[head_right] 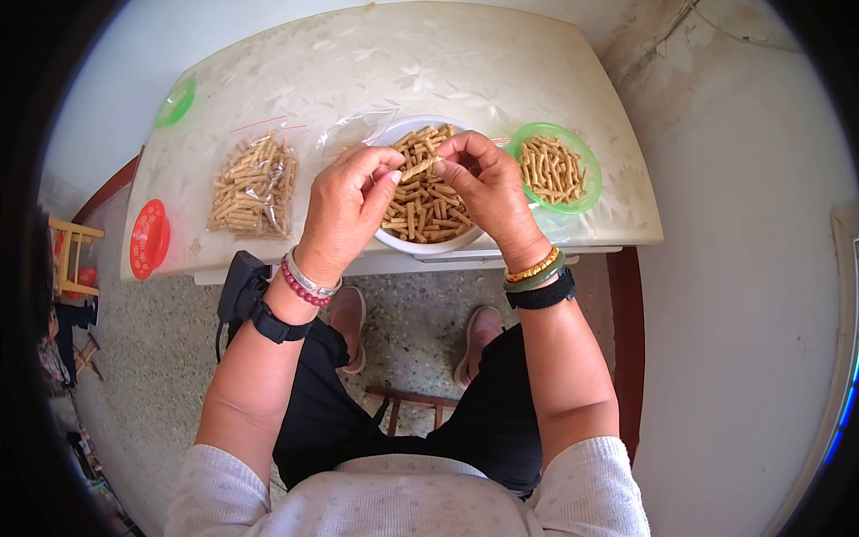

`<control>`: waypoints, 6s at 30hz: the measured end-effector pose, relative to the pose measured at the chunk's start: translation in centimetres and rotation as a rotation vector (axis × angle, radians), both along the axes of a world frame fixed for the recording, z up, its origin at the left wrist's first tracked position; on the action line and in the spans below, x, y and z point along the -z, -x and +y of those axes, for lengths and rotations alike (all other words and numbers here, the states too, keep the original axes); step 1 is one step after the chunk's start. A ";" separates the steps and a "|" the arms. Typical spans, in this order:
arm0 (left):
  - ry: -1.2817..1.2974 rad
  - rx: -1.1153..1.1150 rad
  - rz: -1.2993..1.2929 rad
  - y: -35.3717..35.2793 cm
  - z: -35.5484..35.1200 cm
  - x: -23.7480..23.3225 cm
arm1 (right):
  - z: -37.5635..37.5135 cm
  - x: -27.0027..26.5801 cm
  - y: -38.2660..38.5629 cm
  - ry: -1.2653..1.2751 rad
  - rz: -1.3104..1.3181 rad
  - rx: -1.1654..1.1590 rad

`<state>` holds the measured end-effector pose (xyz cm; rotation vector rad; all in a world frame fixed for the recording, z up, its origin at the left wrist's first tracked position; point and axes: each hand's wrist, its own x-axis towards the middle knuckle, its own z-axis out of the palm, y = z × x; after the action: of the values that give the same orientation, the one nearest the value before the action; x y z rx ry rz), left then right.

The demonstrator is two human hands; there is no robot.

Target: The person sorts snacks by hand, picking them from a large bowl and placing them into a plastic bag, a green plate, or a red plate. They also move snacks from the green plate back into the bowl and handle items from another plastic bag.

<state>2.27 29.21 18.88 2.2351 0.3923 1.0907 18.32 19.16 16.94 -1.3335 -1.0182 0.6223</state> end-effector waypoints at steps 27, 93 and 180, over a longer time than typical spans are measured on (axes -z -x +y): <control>0.644 0.206 0.183 -0.9 -0.3 1.7 | -0.3 -0.5 0.9 -0.180 0.052 0.012; 0.263 -0.282 -0.178 2.5 7.7 -1.0 | 5.1 -3.4 5.1 -0.224 0.206 0.135; -0.025 -0.299 -0.182 1.0 5.7 -1.1 | 2.2 1.1 2.6 0.354 -1.127 -0.118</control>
<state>1.31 34.86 19.98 2.1206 0.6526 1.4470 15.70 21.33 15.83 -2.0042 -1.9517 0.0711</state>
